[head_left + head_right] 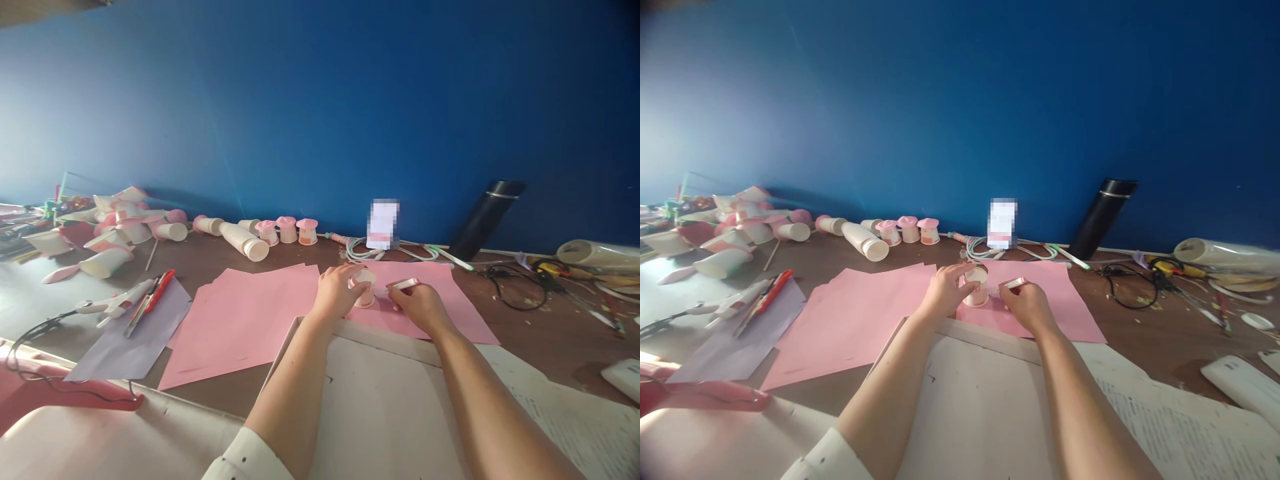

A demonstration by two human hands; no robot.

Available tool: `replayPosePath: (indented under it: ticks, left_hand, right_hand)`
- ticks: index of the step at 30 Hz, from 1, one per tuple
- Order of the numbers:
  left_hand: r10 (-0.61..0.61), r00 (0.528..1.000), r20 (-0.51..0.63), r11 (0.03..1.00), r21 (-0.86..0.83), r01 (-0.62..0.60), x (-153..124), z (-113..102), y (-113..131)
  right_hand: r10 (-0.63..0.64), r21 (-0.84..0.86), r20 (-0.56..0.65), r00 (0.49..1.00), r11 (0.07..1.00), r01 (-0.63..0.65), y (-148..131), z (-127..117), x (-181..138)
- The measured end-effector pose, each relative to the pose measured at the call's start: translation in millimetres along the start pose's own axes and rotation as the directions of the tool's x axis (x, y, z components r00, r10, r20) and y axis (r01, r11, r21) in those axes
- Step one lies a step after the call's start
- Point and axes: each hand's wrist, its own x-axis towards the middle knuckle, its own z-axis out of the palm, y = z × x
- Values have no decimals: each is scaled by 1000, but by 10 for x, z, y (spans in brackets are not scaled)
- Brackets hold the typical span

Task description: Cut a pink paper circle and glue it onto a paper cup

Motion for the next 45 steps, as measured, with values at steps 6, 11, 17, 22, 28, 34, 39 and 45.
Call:
replayPosePath:
  ticks: [6, 11, 17, 22, 28, 34, 39, 45]
  left_hand:
    - [6, 1000, -3, 1000, -3, -6, -3, 1, -7]
    - [-3, 1000, 2, 1000, 2, 3, 0, -3, -6]
    - [-3, 1000, -4, 1000, -6, 3, 12, 16, -28]
    - [-15, 1000, 4, 1000, 7, 14, 22, 25, -31]
    - [-2, 1000, -2, 1000, 8, 2, 24, 25, -36]
    - [5, 1000, -12, 1000, 3, -5, 20, 31, -45]
    - [15, 1000, -11, 1000, 18, -15, 21, 30, -48]
    - [18, 1000, -9, 1000, 1, -18, 13, 24, -43]
  right_hand:
    - [7, 3, 9, 1000, 1000, -7, -31, -9, 0]
    - [6, 11, 15, 1000, 1000, -6, -34, -2, 5]
    - [-12, 31, 18, 1000, 999, 12, -13, 16, 31]
    - [-12, 46, 18, 1000, 999, 11, -5, 28, 46]
    - [9, 56, 22, 1000, 998, -11, -9, 43, 63]
    - [41, 69, 25, 999, 997, -43, -36, 58, 77]
    - [55, 89, 32, 998, 994, -57, -33, 69, 101]
    - [75, 115, 40, 996, 990, -79, 12, 90, 165]
